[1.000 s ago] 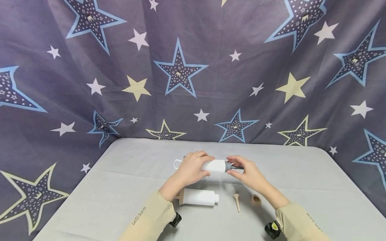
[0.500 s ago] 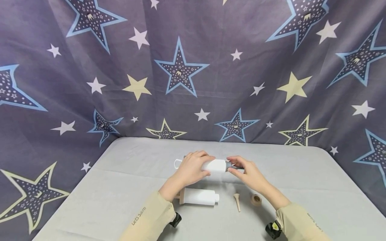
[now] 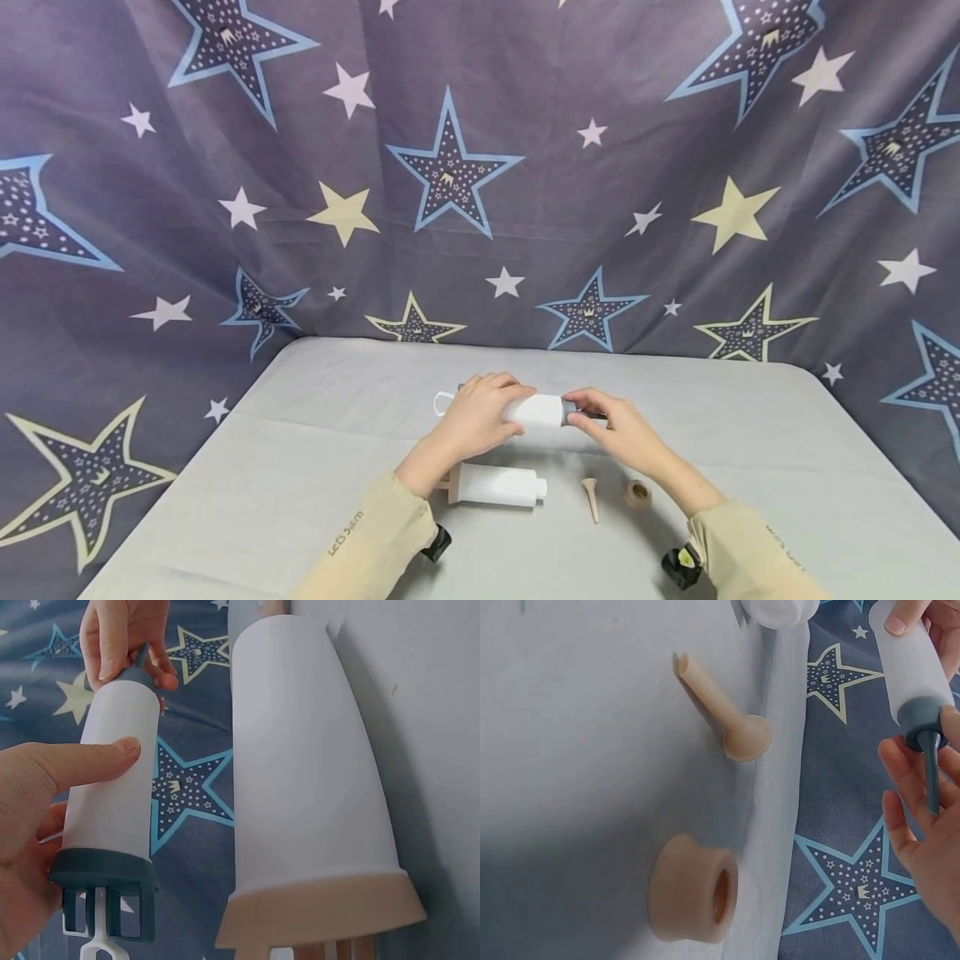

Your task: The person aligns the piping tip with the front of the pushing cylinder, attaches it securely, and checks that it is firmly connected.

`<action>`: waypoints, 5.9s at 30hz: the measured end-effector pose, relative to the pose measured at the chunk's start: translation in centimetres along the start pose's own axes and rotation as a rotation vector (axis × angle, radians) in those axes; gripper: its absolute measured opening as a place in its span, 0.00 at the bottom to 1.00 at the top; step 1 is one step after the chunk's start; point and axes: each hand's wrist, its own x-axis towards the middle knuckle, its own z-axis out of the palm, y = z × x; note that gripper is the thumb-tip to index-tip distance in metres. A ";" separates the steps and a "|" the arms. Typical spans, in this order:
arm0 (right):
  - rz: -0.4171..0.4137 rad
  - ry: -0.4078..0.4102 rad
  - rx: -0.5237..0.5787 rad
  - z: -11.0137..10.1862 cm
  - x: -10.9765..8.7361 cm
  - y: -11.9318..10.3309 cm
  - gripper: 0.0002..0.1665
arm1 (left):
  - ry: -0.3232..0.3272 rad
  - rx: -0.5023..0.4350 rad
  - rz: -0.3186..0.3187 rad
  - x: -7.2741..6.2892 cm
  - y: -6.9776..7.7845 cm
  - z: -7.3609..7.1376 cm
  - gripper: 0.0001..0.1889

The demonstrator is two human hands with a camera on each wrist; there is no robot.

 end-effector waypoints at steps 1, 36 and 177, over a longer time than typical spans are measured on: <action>0.002 -0.001 0.001 0.0 0.0 0.0 0.18 | -0.001 0.002 -0.001 0.0 0.0 0.0 0.27; -0.034 -0.048 -0.055 0.2 -0.1 0.6 0.21 | -0.001 0.023 -0.003 -0.4 0.1 0.6 0.26; -0.152 0.094 -0.299 0.4 -0.3 0.5 0.21 | 0.091 0.061 0.038 -0.4 0.4 1.2 0.26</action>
